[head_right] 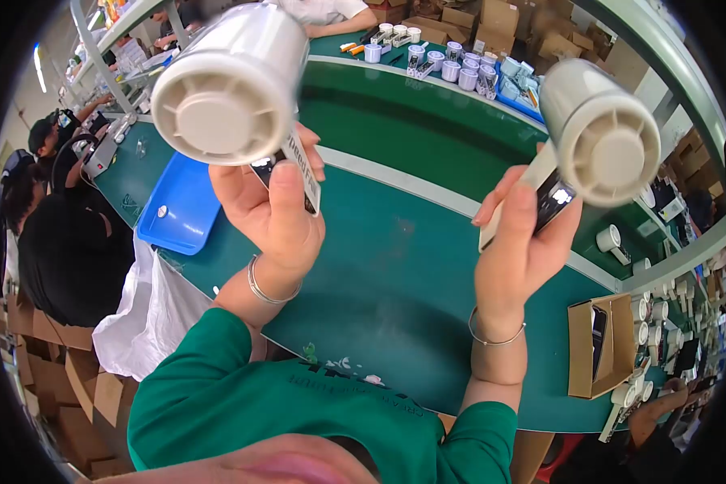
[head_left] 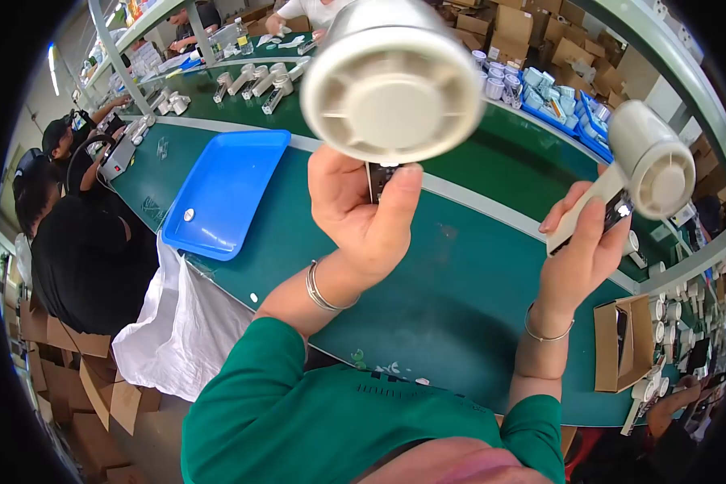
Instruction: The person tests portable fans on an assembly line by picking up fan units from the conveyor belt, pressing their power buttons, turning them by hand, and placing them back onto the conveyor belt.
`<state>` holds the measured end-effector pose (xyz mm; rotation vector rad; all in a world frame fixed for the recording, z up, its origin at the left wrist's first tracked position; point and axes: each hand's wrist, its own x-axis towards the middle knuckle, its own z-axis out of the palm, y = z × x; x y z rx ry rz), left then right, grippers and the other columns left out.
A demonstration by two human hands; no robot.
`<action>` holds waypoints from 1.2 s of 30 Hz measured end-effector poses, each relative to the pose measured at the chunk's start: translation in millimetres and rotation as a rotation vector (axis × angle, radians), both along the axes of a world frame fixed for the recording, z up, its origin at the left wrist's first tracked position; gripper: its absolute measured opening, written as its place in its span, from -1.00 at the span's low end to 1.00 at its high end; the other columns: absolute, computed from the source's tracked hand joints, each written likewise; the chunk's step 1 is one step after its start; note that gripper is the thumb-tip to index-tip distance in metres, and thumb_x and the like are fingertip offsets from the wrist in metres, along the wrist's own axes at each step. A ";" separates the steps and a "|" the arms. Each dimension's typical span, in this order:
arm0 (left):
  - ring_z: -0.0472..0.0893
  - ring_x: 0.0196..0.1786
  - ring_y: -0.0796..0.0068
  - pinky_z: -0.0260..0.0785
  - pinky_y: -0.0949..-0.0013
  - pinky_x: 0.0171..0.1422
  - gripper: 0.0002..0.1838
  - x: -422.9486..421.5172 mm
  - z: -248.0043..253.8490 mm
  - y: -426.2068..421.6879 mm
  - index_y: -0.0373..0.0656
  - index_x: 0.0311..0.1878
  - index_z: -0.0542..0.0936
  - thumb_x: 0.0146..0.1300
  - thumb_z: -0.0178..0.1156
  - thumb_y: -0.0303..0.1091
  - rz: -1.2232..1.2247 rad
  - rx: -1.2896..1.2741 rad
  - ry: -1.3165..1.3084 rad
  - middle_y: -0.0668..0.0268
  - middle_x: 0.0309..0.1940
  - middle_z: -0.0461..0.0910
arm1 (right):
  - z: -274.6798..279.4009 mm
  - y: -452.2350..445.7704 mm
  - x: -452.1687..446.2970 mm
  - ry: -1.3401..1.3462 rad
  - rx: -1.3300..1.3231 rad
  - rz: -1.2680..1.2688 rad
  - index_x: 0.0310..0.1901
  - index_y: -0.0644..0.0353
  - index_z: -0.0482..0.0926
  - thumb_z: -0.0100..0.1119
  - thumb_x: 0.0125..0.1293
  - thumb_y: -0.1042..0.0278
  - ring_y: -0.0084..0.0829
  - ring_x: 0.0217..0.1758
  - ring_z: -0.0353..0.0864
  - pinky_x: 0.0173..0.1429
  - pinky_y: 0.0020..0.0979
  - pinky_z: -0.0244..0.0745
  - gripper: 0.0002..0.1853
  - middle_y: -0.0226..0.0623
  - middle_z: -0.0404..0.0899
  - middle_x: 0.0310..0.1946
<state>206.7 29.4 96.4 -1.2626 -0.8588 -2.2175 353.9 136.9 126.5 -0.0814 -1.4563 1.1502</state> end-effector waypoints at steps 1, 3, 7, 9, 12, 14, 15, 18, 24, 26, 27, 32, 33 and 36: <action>0.49 -0.41 0.47 0.39 0.45 -0.36 -0.55 -3.6 2.5 4.1 -0.23 0.17 0.22 0.25 0.11 -0.48 -0.034 0.005 0.017 -0.02 -0.24 0.54 | -5.7 4.0 -4.2 0.012 0.166 -0.106 0.13 0.37 0.22 -0.12 0.41 0.41 -0.60 -0.49 0.37 -0.42 -0.58 0.31 -0.67 -0.23 0.44 -0.32; 0.49 -0.41 0.51 0.37 0.49 -0.35 -0.57 -3.9 6.8 6.5 -0.22 0.17 0.24 0.27 0.11 -0.48 -0.104 -0.121 -0.031 0.03 -0.24 0.55 | -11.3 4.4 -9.7 0.016 0.226 -0.138 0.18 0.34 0.21 -0.17 0.43 0.37 -0.58 -0.50 0.36 -0.44 -0.56 0.31 -0.64 -0.23 0.42 -0.31; 0.49 -0.41 0.63 0.35 0.55 -0.37 -0.61 -7.4 2.2 17.0 -0.24 0.17 0.30 0.33 0.11 -0.39 -0.357 -0.419 -0.316 0.18 -0.31 0.59 | -8.5 2.2 -12.5 -0.201 0.013 0.086 0.18 0.35 0.22 -0.14 0.43 0.32 -0.67 -0.50 0.32 -0.46 -0.63 0.25 -0.62 -0.35 0.38 -0.38; 0.49 -0.41 0.63 0.36 0.55 -0.37 -0.62 -7.3 -3.1 21.5 -0.24 0.17 0.30 0.35 0.06 -0.36 -0.368 -0.400 -0.330 0.16 -0.30 0.59 | -9.6 1.7 -15.7 -0.278 -0.110 0.159 0.19 0.35 0.23 -0.16 0.44 0.28 -0.70 -0.54 0.30 -0.48 -0.64 0.23 -0.60 -0.36 0.39 -0.39; 0.49 -0.40 0.63 0.37 0.55 -0.36 -0.64 -1.2 -6.7 24.5 -0.24 0.17 0.27 0.38 0.01 -0.35 -0.317 -0.280 -0.283 0.15 -0.28 0.58 | -16.4 1.5 -18.9 -0.241 0.011 0.110 0.14 0.30 0.27 -0.19 0.45 0.23 -0.62 -0.50 0.39 -0.46 -0.59 0.32 -0.63 -0.31 0.44 -0.36; 0.49 -0.39 0.62 0.39 0.54 -0.35 -0.64 5.0 -7.0 24.2 -0.24 0.17 0.25 0.38 -0.01 -0.34 -0.205 -0.169 -0.245 0.14 -0.27 0.57 | -19.4 -6.7 -16.4 -0.179 -0.024 0.043 0.09 0.28 0.29 -0.16 0.44 0.27 -0.60 -0.48 0.40 -0.44 -0.59 0.34 -0.69 -0.29 0.48 -0.34; 0.51 -0.29 0.60 0.41 0.52 -0.28 -0.62 5.1 -11.4 24.7 -0.24 0.17 0.26 0.35 0.04 -0.36 -0.204 -0.164 -0.249 0.15 -0.19 0.55 | -21.1 -10.2 -15.3 -0.127 -0.061 0.013 0.05 0.28 0.33 -0.14 0.43 0.27 -0.59 -0.45 0.43 -0.41 -0.58 0.36 -0.71 -0.29 0.50 -0.32; 0.42 0.16 0.46 0.28 0.33 0.27 -0.54 7.6 -6.8 19.1 -0.29 0.21 0.31 0.27 0.15 -0.42 -0.135 -0.146 -0.187 0.24 0.06 0.42 | -13.0 -15.2 -9.1 -0.156 -0.212 -0.179 0.05 0.30 0.42 -0.06 0.31 0.27 -0.46 -0.31 0.54 -0.33 -0.47 0.45 -0.64 -0.27 0.54 -0.30; 0.26 0.33 0.47 0.06 0.37 0.42 -0.50 0.3 8.4 10.0 -0.33 0.31 0.23 0.32 0.05 -0.52 -0.547 -0.051 -0.236 0.24 0.20 0.30 | -16.7 1.9 -10.0 -0.098 0.452 -0.670 -0.27 0.40 0.52 0.23 0.18 0.37 -0.05 -0.37 0.56 -0.34 -0.17 0.47 -0.77 0.10 0.53 -0.28; 0.37 -0.03 0.64 0.25 0.45 0.11 -0.55 1.1 17.6 5.4 -0.25 0.23 0.31 0.27 0.07 -0.50 -0.381 0.054 -0.244 0.35 -0.06 0.41 | -9.4 -2.9 -6.3 -0.095 0.381 -0.491 -0.29 0.39 0.51 0.20 0.21 0.35 -0.12 -0.40 0.56 -0.39 -0.22 0.46 -0.78 0.04 0.52 -0.29; 0.37 -0.04 0.63 0.25 0.45 0.10 -0.55 -0.3 22.7 4.6 -0.25 0.23 0.31 0.27 0.07 -0.48 -0.376 0.020 -0.235 0.35 -0.07 0.40 | -7.8 1.8 -3.7 -0.095 0.330 -0.405 -0.31 0.38 0.50 0.19 0.23 0.35 -0.16 -0.41 0.55 -0.41 -0.24 0.46 -0.78 0.02 0.51 -0.30; 0.35 -0.09 0.62 0.24 0.46 0.05 -0.57 -9.8 31.9 -14.6 -0.25 0.22 0.31 0.30 0.06 -0.42 -0.395 0.025 -0.267 0.35 -0.09 0.39 | -8.6 3.3 -14.7 -0.187 0.586 -0.600 -0.36 0.35 0.36 0.20 0.26 0.32 -0.23 -0.52 0.46 -0.52 -0.31 0.40 -0.73 -0.06 0.39 -0.32; 0.35 -0.11 0.62 0.24 0.45 0.03 -0.57 -12.1 30.9 -11.4 -0.25 0.22 0.32 0.30 0.06 -0.41 -0.385 0.043 -0.273 0.35 -0.10 0.39 | -7.6 9.3 -9.8 -0.212 0.875 -0.828 -0.34 0.33 0.38 0.21 0.26 0.31 -0.23 -0.51 0.47 -0.52 -0.31 0.41 -0.74 -0.06 0.40 -0.30; 0.35 -0.14 0.60 0.25 0.44 0.00 -0.58 -14.5 30.1 -11.2 -0.27 0.21 0.32 0.30 0.06 -0.39 -0.335 0.063 -0.258 0.35 -0.11 0.39 | -9.4 9.5 -9.8 -0.204 0.994 -0.838 -0.25 0.31 0.43 0.21 0.26 0.26 -0.16 -0.45 0.50 -0.48 -0.29 0.43 -0.73 -0.02 0.44 -0.26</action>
